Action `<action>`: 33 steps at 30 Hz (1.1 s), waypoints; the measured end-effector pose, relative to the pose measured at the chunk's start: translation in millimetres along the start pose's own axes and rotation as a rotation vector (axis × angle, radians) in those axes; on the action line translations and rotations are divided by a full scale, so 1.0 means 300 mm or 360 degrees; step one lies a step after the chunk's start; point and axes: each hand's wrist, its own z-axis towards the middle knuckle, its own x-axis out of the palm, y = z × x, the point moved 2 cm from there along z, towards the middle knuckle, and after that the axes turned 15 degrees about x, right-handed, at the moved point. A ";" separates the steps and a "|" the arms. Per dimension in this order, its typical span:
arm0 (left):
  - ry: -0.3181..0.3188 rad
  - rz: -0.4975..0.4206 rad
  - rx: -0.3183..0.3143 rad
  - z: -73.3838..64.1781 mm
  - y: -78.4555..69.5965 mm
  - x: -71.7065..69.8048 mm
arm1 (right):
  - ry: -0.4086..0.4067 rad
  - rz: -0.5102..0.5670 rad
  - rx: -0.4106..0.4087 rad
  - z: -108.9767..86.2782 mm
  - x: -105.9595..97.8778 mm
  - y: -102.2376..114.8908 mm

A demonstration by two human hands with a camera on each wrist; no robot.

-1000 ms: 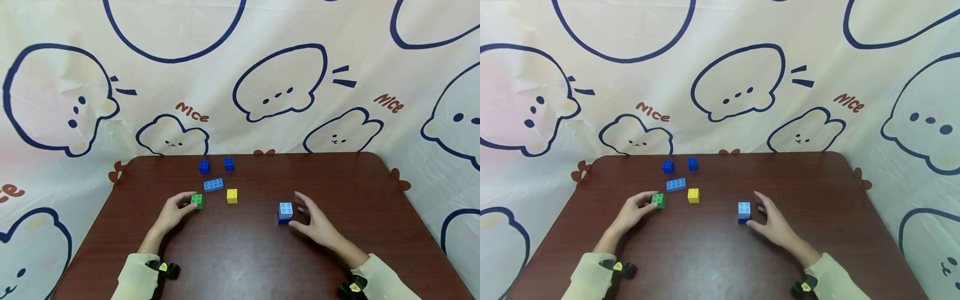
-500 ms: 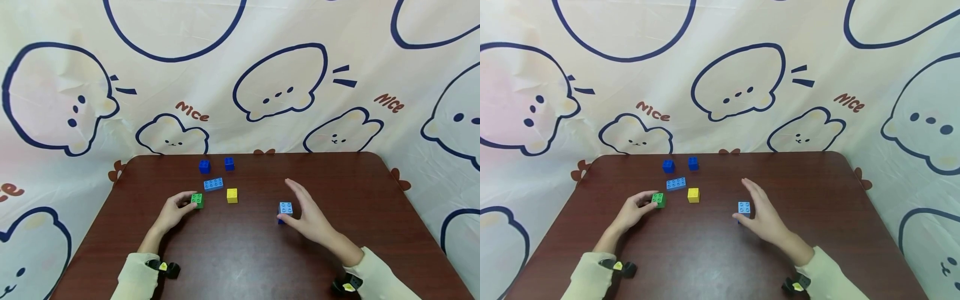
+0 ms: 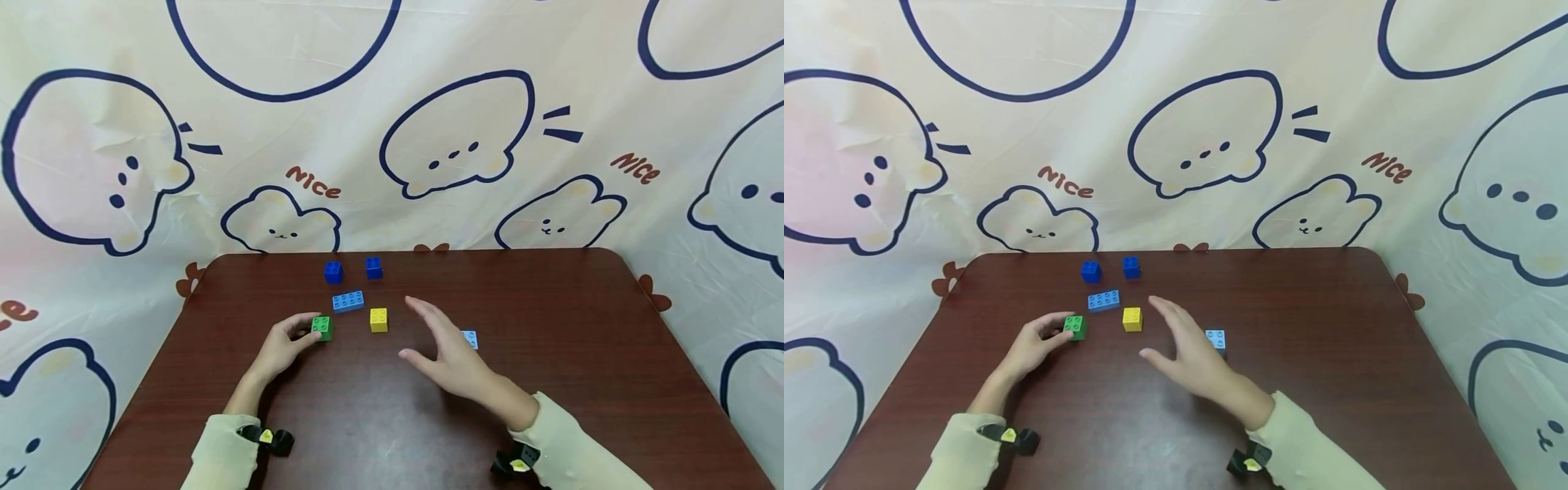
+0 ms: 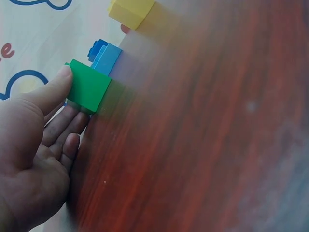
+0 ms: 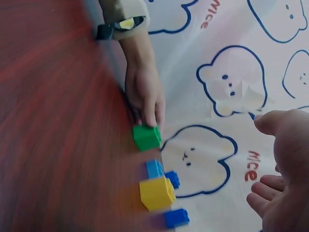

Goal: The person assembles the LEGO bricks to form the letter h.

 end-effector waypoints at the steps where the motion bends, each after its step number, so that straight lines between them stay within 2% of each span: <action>1: -0.0004 -0.0002 0.0003 0.001 0.000 -0.001 | 0.0019 0.0022 0.0007 0.006 0.016 0.004; 6: -0.0009 -0.0005 0.0007 -0.002 0.002 -0.005 | 0.0079 0.0089 0.0089 0.041 0.106 -0.018; 10: -0.0006 -0.0024 0.0023 -0.003 0.009 -0.006 | 0.0042 0.0148 0.0106 0.072 0.164 -0.057; 14: -0.0013 -0.0028 0.0042 -0.002 0.017 -0.011 | -0.0021 0.0252 0.0102 0.107 0.197 -0.092; 24: -0.0009 -0.0024 0.0043 -0.006 0.011 -0.008 | -0.0086 0.0539 0.0229 0.189 0.264 -0.174; 29: -0.0013 0.0005 0.0014 -0.006 -0.011 -0.002 | -0.0086 0.0535 0.0270 0.214 0.295 -0.194; 33: -0.0019 0.0012 0.0042 -0.007 -0.018 0.000 | -0.0082 0.0503 0.0315 0.222 0.323 -0.207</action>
